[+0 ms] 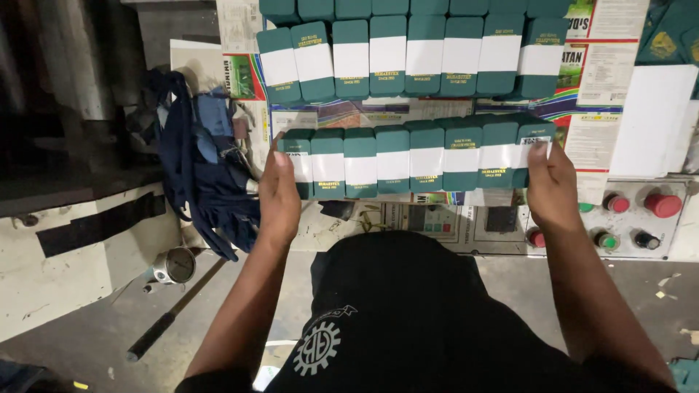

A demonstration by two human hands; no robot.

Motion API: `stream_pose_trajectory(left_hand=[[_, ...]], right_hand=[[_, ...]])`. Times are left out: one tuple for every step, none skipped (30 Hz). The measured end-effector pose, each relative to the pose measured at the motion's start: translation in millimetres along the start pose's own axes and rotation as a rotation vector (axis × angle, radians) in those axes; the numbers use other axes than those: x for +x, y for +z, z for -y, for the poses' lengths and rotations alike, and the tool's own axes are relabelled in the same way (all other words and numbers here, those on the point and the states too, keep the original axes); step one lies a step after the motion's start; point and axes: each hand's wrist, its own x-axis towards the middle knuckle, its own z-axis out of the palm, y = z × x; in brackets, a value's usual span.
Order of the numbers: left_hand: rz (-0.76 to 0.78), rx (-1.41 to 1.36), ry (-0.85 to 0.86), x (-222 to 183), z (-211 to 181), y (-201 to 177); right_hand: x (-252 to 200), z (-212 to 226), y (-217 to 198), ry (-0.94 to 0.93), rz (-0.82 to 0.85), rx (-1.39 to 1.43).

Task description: The person applies QR code labels to small green boxes and organizes them inside a larger shipping container.

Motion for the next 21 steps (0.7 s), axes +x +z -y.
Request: stream_pose_trajectory(left_hand=[[-0.002, 0.001, -0.004, -4.3, 0.4, -2.3], [0.032, -0.027, 0.047, -8.2, 0.8, -4.2], [0.065, -0.056, 0.098, -12.5, 1.1, -6.2], [0.063, -0.057, 0.097, -14.0, 2.4, -7.7], [0.093, -0.104, 0.096, -15.8, 3.6, -9.2], [0.125, -0.150, 0.094, -17.7, 4.7, -11.2], [0.124, -0.150, 0.093, -18.8, 7.3, -12.6], [0.146, -0.191, 0.090, -20.4, 10.0, -13.6], [0.168, -0.233, 0.087, -22.0, 12.6, -14.9], [0.165, -0.234, 0.090, -21.0, 22.0, -13.3], [0.156, -0.242, 0.128, -19.9, 31.5, -11.9], [0.142, -0.250, 0.163, -21.3, 41.3, -11.0], [0.135, -0.250, 0.163, -23.9, 42.3, -8.9], [0.100, -0.245, 0.187, -24.6, 43.0, -6.3], [0.064, -0.239, 0.212, -25.3, 43.7, -3.7], [0.061, -0.240, 0.211, -27.6, 44.0, -2.0], [0.039, -0.241, 0.224, -30.0, 44.3, -0.2], [0.013, -0.240, 0.239, -31.4, 43.8, 1.7], [0.004, -0.240, 0.240, -31.6, 45.0, 3.3], [-0.010, -0.257, 0.241, -32.3, 46.5, 4.0], [-0.024, -0.273, 0.241, -33.1, 47.9, 4.6]], right_hand=[[-3.6, -12.2, -3.0, 0.003, 0.004, 0.000], [-6.4, -23.9, -6.4, -0.031, 0.019, 0.019], [-9.6, -35.6, -9.9, -0.064, 0.035, 0.038], [-10.7, -27.7, -10.7, -0.065, 0.036, 0.037], [-12.1, -19.8, -11.5, -0.079, 0.092, 0.138], [-14.5, -12.1, -11.8, -0.092, 0.147, 0.240], [-14.2, -23.5, -15.5, -0.091, 0.148, 0.240], [-13.7, -34.9, -19.6, -0.063, 0.175, 0.331], [-13.2, -46.1, -23.5, -0.034, 0.203, 0.421], [-14.9, -44.2, -20.5, -0.038, 0.204, 0.421], [-16.7, -42.2, -17.1, -0.084, 0.198, 0.490], [-19.0, -40.4, -13.8, -0.126, 0.196, 0.560], [-20.7, -35.1, -9.6, -0.127, 0.203, 0.559], [-21.9, -29.5, -5.5, -0.152, 0.195, 0.604], [-23.2, -23.9, -1.4, -0.176, 0.186, 0.649], [-24.5, -19.4, 2.5, -0.176, 0.190, 0.647], [-26.1, -15.0, 6.3, -0.182, 0.172, 0.700], [-24.8, -10.0, 10.4, -0.191, 0.158, 0.754], [-23.7, -8.5, 10.6, -0.193, 0.166, 0.754], [-23.0, -7.1, 11.7, -0.230, 0.184, 0.772], [-22.4, -5.6, 12.7, -0.266, 0.202, 0.790]])
